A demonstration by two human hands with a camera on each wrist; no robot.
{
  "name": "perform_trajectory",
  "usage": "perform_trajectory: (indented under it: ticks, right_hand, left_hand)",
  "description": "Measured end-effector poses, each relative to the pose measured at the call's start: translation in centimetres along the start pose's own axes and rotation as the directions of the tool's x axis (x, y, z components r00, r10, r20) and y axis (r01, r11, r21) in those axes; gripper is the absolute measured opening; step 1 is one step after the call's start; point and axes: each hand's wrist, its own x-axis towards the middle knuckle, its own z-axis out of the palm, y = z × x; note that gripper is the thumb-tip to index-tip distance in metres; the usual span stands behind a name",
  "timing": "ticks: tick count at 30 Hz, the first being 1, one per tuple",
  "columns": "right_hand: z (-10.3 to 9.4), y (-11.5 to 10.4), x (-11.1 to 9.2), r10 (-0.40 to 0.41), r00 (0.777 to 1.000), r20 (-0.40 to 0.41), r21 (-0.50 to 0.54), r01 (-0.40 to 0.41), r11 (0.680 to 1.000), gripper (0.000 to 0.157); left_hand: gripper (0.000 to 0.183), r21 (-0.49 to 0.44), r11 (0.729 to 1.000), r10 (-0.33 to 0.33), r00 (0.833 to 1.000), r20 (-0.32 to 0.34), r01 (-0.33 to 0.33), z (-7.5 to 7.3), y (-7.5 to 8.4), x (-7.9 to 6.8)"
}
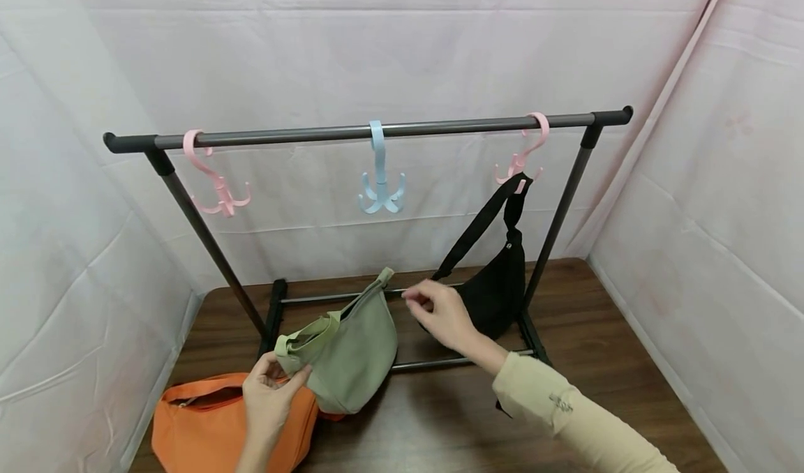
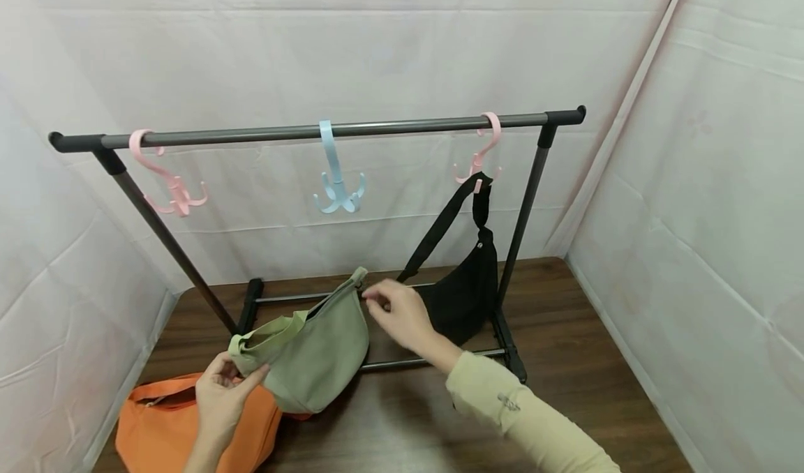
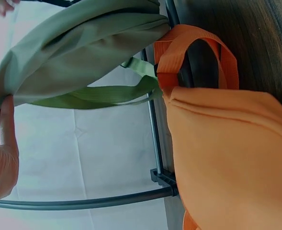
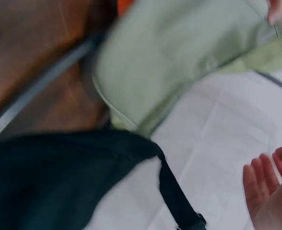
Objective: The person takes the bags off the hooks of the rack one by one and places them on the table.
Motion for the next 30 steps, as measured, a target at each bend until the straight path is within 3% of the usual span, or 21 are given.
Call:
perform_trajectory:
  ticks: [4, 9, 12, 16, 19, 21, 22, 25, 28, 30]
  right_hand:
    - [1.4, 0.5, -3.0, -0.037, 0.992, 0.119, 0.043, 0.032, 0.999, 0.011]
    - [4.1, 2.3, -5.8, 0.114, 0.967, 0.227, 0.086, -0.136, 0.987, 0.012]
    - [5.9, 3.8, -6.7, 0.19, 0.949, 0.252, 0.096, -0.22, 0.971, 0.013]
    - [7.9, 5.2, -7.5, 0.23, 0.94, 0.252, 0.095, -0.261, 0.961, 0.015]
    - [8.9, 5.7, -7.7, 0.299, 0.928, 0.223, 0.158, -0.337, 0.928, 0.018]
    - [9.3, 5.9, -7.8, 0.376, 0.9, 0.219, 0.228, -0.422, 0.877, 0.024]
    - [9.5, 6.0, -7.8, 0.422, 0.876, 0.233, 0.279, -0.476, 0.834, 0.028]
    - [10.0, 6.1, -7.8, 0.535, 0.781, 0.321, 0.417, -0.624, 0.661, 0.042]
    - [10.6, 6.2, -7.7, 0.588, 0.694, 0.416, 0.501, -0.714, 0.488, 0.05]
    - [10.9, 6.3, -7.5, 0.603, 0.667, 0.438, 0.532, -0.733, 0.424, 0.052]
  left_hand:
    - [0.039, 0.019, 1.0, -0.012, 1.0, -0.004, 0.012, -0.3, 0.4, 0.2]
    - [0.037, 0.001, 0.999, -0.038, 0.999, 0.037, 0.038, -0.4, 1.3, 0.3]
    - [0.034, 0.026, 0.999, -0.033, 0.997, 0.069, 0.032, -0.4, 2.1, 0.5]
    - [0.031, 0.052, 0.998, -0.026, 0.994, 0.107, 0.021, -0.2, 3.2, 0.5]
    - [0.03, 0.066, 0.998, -0.024, 0.992, 0.128, 0.016, -0.1, 4.0, 0.4]
    - [0.03, 0.072, 0.997, -0.018, 0.99, 0.14, 0.008, 0.0, 4.5, 0.2]
    - [0.031, 0.079, 0.997, -0.016, 0.989, 0.144, 0.005, 0.0, 4.8, 0.2]
    - [0.032, 0.068, 0.998, -0.004, 0.989, 0.149, -0.006, -0.1, 5.4, -0.1]
    - [0.035, 0.035, 0.999, 0.002, 0.99, 0.14, -0.007, -0.3, 6.0, -0.2]
    - [0.036, 0.009, 1.0, 0.0, 0.991, 0.135, -0.001, -0.3, 6.4, -0.3]
